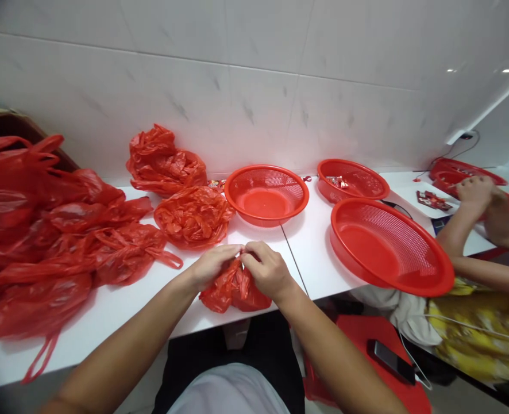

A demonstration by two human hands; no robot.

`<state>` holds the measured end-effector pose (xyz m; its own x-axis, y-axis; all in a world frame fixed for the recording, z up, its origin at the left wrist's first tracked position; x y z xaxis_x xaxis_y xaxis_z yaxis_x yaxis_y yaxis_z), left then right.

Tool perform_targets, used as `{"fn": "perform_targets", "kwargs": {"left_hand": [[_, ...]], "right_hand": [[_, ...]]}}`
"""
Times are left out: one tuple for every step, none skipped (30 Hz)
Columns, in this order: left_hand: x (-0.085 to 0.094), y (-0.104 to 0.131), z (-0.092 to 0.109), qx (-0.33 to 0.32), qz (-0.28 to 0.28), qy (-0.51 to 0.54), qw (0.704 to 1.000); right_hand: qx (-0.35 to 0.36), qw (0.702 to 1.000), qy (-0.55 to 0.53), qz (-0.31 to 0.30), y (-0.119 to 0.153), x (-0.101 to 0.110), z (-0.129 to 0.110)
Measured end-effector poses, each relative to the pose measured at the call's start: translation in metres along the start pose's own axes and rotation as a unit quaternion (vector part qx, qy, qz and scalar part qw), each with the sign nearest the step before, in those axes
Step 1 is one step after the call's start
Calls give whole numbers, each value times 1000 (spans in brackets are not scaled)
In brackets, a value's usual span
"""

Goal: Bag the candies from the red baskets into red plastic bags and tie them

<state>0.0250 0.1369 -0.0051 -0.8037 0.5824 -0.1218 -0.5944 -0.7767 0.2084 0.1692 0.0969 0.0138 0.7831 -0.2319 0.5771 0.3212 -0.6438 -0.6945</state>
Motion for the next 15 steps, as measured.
{"fn": "perform_targets", "kwargs": {"left_hand": [[3,3,3,-22,12,-44,999],[8,7,7,-49,31,-104,993],[15,14,12,-74,56,-173,981],[23,23,18,-95,89,-246,960],[34,33,24,-110,131,-313,934],[46,45,28,-114,176,-369,905],[58,58,29,-108,218,-413,878],[71,70,29,-95,252,-444,855],[81,81,25,-79,273,-463,840],[90,89,19,-65,281,-471,834],[94,95,13,-62,281,-469,835],[94,97,5,-68,272,-459,843],[90,97,-3,-84,258,-442,855],[83,94,-10,-106,241,-418,869],[73,89,-16,-128,222,-393,883]], "right_hand": [[5,1000,-9,-6,-1,1,0],[6,1000,-21,-17,-2,2,1],[3,999,-38,-29,-2,5,2],[-9,997,-56,-43,0,10,5],[-30,995,-76,-55,4,14,9],[-62,992,-93,-62,10,20,15],[-104,987,-107,-65,19,26,21],[-151,979,-117,-67,30,31,28],[-199,970,-126,-67,43,35,35],[-242,958,-139,-65,55,37,40],[-279,945,-161,-61,67,37,44],[-309,930,-191,-56,76,34,45],[-332,914,-229,-54,83,27,44],[-345,898,-266,-55,87,17,40],[-349,887,-297,-60,87,5,35]]}}
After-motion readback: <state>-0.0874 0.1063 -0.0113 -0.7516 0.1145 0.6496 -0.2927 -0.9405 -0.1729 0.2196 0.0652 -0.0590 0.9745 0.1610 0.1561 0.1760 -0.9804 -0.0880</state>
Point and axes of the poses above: each hand's wrist, its own y-axis away from the middle knuckle, its own x-axis out of the back of the hand, z = x × y, the point moved 4 cm from there along -y, towards the middle knuckle, and after that the axes turned 8 degrees about -y, right-handed, at the moved point
